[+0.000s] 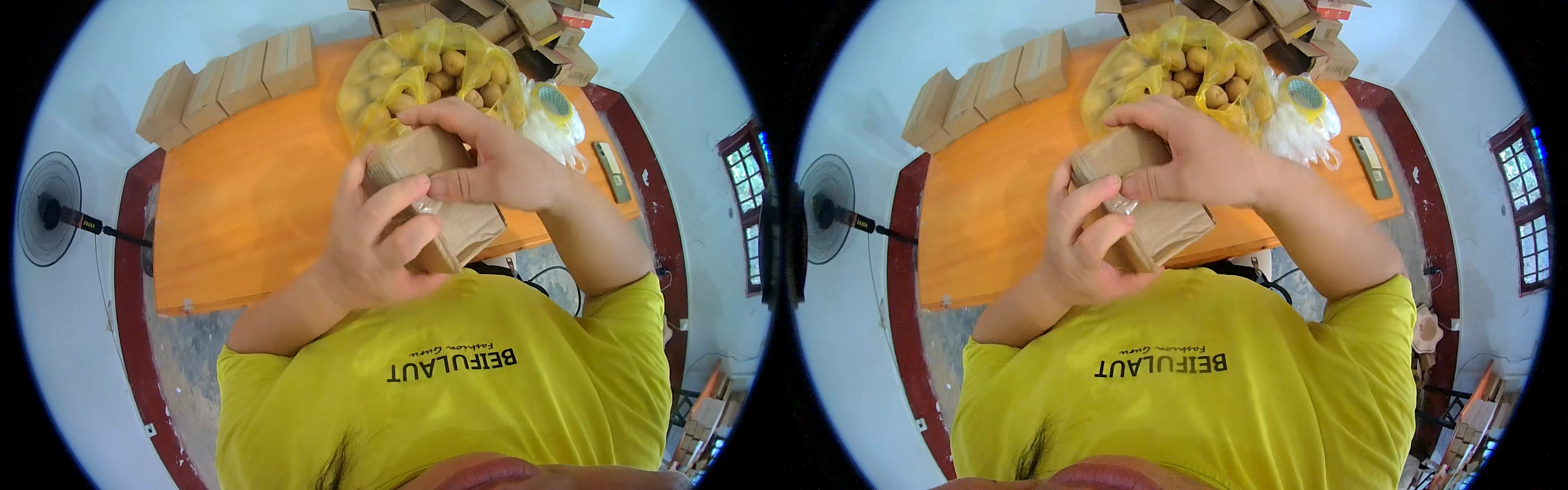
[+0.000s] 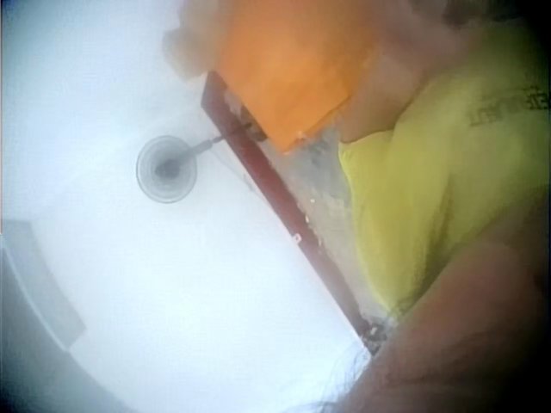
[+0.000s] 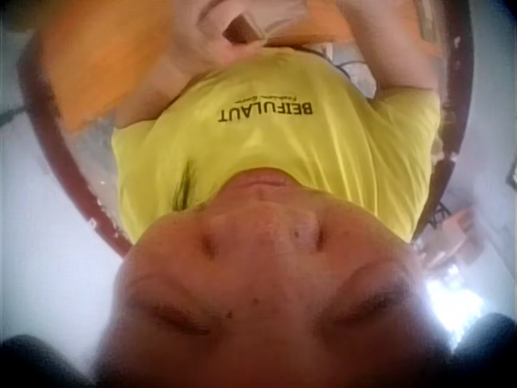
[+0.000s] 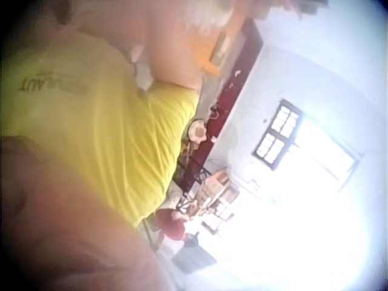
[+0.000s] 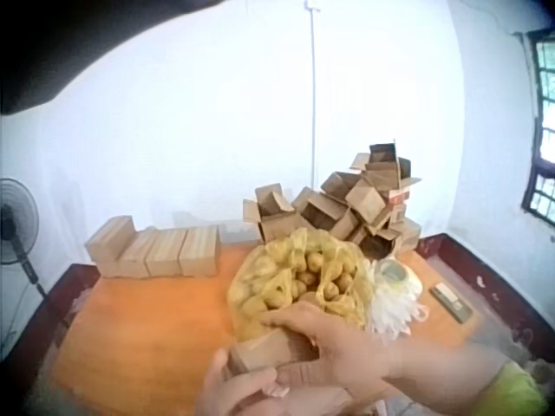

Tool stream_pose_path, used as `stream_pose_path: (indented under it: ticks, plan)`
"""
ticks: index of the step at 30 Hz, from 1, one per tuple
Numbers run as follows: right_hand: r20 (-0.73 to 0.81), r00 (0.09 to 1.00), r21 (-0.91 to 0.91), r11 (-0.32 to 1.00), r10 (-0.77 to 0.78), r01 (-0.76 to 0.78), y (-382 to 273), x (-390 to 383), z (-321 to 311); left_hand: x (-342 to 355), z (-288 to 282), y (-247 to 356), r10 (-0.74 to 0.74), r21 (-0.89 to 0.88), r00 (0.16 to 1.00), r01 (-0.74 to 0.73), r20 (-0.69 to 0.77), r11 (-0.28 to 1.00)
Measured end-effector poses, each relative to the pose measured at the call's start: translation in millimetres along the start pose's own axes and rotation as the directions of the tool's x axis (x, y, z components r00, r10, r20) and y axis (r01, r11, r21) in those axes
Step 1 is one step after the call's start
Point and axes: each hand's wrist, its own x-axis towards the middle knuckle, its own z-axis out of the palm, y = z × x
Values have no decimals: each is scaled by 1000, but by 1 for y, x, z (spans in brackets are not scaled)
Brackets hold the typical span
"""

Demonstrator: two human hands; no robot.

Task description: The person places individually wrapped potatoes into a cardboard box, closes the flaps, and seals the box with clear packing tape. The person then turns the box and presses the tape to ensure it is secure.

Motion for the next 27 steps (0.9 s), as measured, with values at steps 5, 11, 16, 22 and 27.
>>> stream_pose_path:
  ticks: [5,11,16,22,27]
  plan:
    - [217,910,425,805,354,-415,-10,12,-3,-1,-7,6,-8,23,997,7,80,1000]
    - [160,946,495,807,281,-323,-7,23,17,-3,-20,13,-134,109,986,123,101,986]
    - [124,967,569,782,222,-253,-1,30,31,-9,-30,22,-52,418,994,7,95,908]
    - [106,979,526,825,176,-205,5,32,34,-11,-32,21,-48,398,989,-13,142,917]
    - [42,997,469,880,66,-78,14,30,42,-13,-28,18,-14,381,997,-18,81,924]
